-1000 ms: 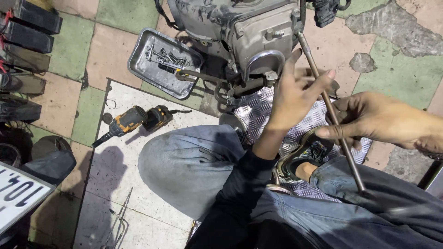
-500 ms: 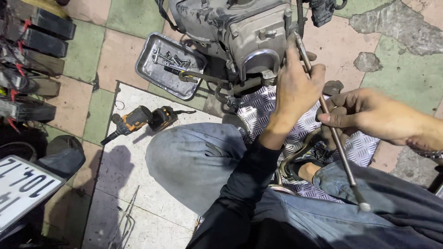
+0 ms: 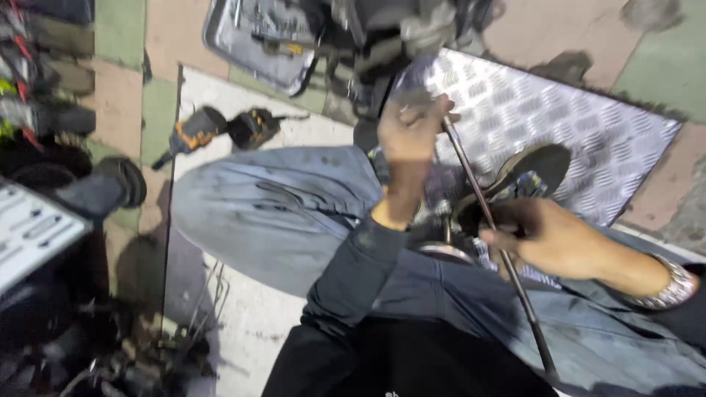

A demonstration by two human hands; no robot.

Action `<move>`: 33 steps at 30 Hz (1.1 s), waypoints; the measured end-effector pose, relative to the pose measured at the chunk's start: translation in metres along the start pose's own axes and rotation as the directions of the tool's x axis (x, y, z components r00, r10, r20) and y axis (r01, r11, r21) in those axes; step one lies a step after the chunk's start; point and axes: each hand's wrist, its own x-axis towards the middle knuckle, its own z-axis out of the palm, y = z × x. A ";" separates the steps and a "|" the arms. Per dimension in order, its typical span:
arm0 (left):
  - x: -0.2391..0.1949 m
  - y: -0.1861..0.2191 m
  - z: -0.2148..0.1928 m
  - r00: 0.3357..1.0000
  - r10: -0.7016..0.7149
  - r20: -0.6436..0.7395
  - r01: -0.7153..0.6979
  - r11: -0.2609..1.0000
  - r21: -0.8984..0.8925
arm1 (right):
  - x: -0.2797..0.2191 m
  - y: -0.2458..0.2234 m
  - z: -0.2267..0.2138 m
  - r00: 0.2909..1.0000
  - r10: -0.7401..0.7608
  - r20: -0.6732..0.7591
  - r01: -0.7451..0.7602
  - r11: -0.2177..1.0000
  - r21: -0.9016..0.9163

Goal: The person sits on the workshop floor repairing a motorcycle engine. They loosen and remove fasteners from the engine casing by hand, use a T-handle wrench on bolts, handle small engine parts, and use a screwdriver on the engine cover near the end.

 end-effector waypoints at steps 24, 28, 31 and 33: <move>0.155 0.009 -0.174 0.732 0.494 -0.469 -0.277 0.845 0.458 | 0.246 0.043 0.007 0.849 -0.072 -0.524 0.310 0.870 0.382; 0.049 0.022 -0.088 0.750 0.634 -0.187 -0.409 0.668 0.622 | 0.279 0.057 0.006 0.847 -0.075 -0.527 0.305 0.880 0.365; 0.006 0.005 -0.045 0.782 0.612 0.118 -0.502 0.505 0.702 | 0.289 0.069 0.001 0.754 -0.221 -0.618 0.415 0.890 0.188; -0.007 0.007 -0.003 0.887 0.361 0.290 -0.448 0.514 0.732 | 0.288 0.072 -0.007 0.811 -0.202 -0.549 0.342 0.925 0.166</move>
